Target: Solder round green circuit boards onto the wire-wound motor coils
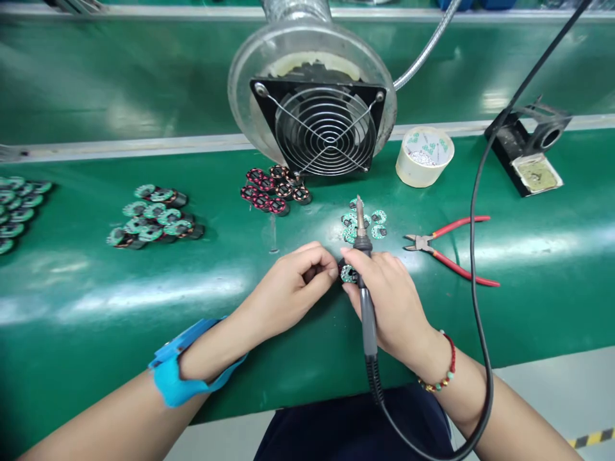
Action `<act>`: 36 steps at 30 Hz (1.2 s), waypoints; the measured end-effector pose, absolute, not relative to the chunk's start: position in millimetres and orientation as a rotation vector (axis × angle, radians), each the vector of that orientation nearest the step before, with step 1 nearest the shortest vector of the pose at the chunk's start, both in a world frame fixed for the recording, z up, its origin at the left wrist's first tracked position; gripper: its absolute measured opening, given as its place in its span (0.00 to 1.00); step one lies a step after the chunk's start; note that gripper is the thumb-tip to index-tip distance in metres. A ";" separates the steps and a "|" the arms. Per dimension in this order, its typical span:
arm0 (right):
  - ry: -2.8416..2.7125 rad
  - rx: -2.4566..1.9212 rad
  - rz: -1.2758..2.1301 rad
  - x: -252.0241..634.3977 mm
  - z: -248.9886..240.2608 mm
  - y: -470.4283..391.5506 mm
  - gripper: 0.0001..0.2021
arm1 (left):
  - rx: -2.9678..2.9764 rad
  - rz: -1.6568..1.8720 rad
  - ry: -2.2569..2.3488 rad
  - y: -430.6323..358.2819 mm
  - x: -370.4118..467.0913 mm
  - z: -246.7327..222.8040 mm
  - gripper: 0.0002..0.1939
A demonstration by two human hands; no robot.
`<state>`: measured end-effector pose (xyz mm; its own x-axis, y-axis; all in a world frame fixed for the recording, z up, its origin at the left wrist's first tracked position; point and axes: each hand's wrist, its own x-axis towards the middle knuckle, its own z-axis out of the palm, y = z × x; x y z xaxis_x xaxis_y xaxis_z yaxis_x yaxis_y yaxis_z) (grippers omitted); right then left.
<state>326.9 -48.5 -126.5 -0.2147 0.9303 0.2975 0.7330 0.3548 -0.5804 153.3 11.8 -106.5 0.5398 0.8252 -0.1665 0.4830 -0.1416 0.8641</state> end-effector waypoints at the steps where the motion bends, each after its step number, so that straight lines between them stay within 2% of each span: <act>1: -2.013 -1.429 0.413 327.4 -125.9 -48.6 0.20 | 1.796 0.442 1.048 12.2 151.9 -107.0 0.04; 2: -2.005 -1.415 0.405 328.1 -125.2 -48.9 0.20 | 1.815 0.440 1.003 12.3 150.9 -107.9 0.05; 5: -1.979 -1.356 0.395 330.4 -122.8 -50.0 0.21 | 1.952 0.403 0.863 10.8 152.6 -112.6 0.17; 17: -1.854 -1.326 0.503 336.4 -127.4 -56.9 0.20 | 1.942 0.439 0.748 26.1 153.5 -119.9 0.04; 23: -1.855 -1.239 0.445 336.9 -123.3 -59.3 0.22 | 1.685 0.485 0.729 28.5 145.5 -115.4 0.11; 29: -1.888 -1.115 0.392 336.7 -122.5 -60.1 0.25 | 1.081 0.423 0.757 16.4 151.3 -109.1 0.15; 36: -1.869 -1.061 0.422 334.5 -119.9 -59.6 0.25 | 0.791 0.429 0.774 11.1 152.0 -109.0 0.17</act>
<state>334.5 -59.6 -119.9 -0.2101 0.8102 0.5472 0.4961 0.5706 -0.6544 152.0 11.1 -109.0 0.6524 0.6068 -0.4539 -0.0637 0.6408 0.7651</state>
